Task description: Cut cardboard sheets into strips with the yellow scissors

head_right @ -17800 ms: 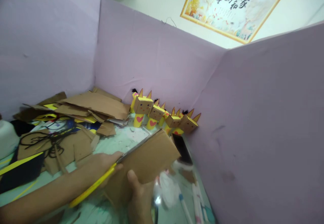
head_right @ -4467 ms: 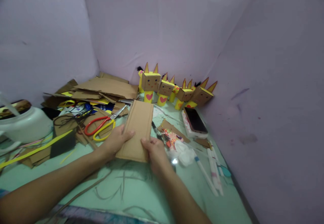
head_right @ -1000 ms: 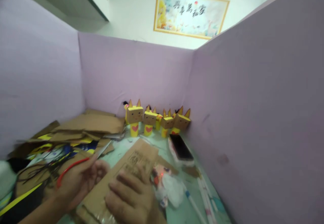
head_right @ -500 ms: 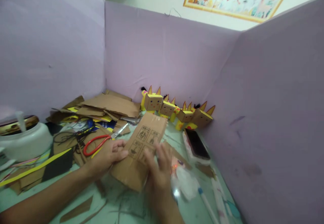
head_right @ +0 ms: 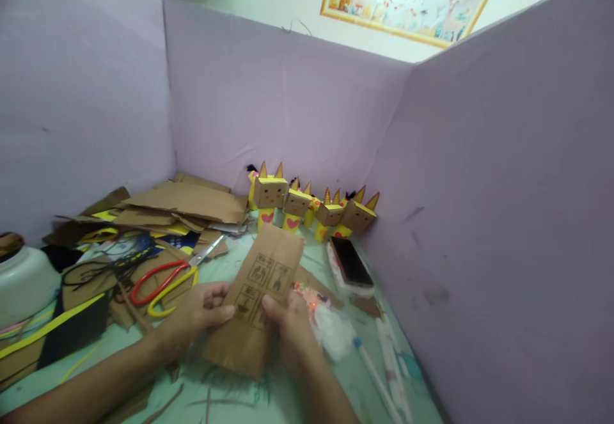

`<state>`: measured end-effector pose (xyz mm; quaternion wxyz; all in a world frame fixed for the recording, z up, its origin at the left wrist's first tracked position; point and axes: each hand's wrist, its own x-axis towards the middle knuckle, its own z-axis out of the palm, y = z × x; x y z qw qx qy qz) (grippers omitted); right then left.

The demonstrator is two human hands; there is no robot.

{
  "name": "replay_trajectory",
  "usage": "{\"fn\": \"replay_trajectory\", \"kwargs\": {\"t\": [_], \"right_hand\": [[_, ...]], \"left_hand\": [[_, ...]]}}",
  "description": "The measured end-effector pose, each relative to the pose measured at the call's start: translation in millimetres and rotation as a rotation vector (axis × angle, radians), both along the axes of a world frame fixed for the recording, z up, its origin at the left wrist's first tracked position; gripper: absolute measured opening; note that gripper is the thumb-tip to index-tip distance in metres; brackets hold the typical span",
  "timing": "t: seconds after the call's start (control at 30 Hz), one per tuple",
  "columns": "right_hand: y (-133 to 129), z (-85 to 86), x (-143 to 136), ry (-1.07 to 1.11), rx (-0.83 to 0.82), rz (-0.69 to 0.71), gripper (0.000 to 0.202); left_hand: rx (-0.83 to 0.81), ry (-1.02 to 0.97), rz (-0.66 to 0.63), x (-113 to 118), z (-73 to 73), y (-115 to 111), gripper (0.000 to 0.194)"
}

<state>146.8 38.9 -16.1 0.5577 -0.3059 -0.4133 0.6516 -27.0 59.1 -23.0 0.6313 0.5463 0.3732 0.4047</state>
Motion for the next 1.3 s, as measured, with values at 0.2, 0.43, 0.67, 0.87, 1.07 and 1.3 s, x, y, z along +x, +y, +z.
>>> {"fn": "replay_trajectory", "kwargs": {"t": [0.2, 0.43, 0.67, 0.87, 1.07, 1.3], "right_hand": [[-2, -9.1, -6, -0.015, -0.022, 0.072, 0.037], [-6, -5.1, -8, -0.013, -0.005, 0.107, 0.038], [-5, -11.0, -9, -0.005, -0.098, 0.111, 0.039], [-6, -1.8, -6, -0.338, -0.043, -0.111, 0.038], [-10, 7.8, -2, -0.623, 0.121, -0.382, 0.038], [-17, -5.0, -9, -0.576, 0.223, -0.137, 0.045]], "left_hand": [[0.016, -0.033, 0.052, 2, 4.3, 2, 0.042], [0.028, -0.017, 0.108, 0, 7.0, 0, 0.041], [-0.045, -0.025, 0.081, 2, 6.1, 2, 0.045], [0.106, 0.146, 0.351, -2, 5.9, 8, 0.062], [0.403, 0.272, 0.11, 7, 8.9, -22, 0.064], [0.05, -0.215, -0.187, 18, 9.7, -29, 0.069]]}}
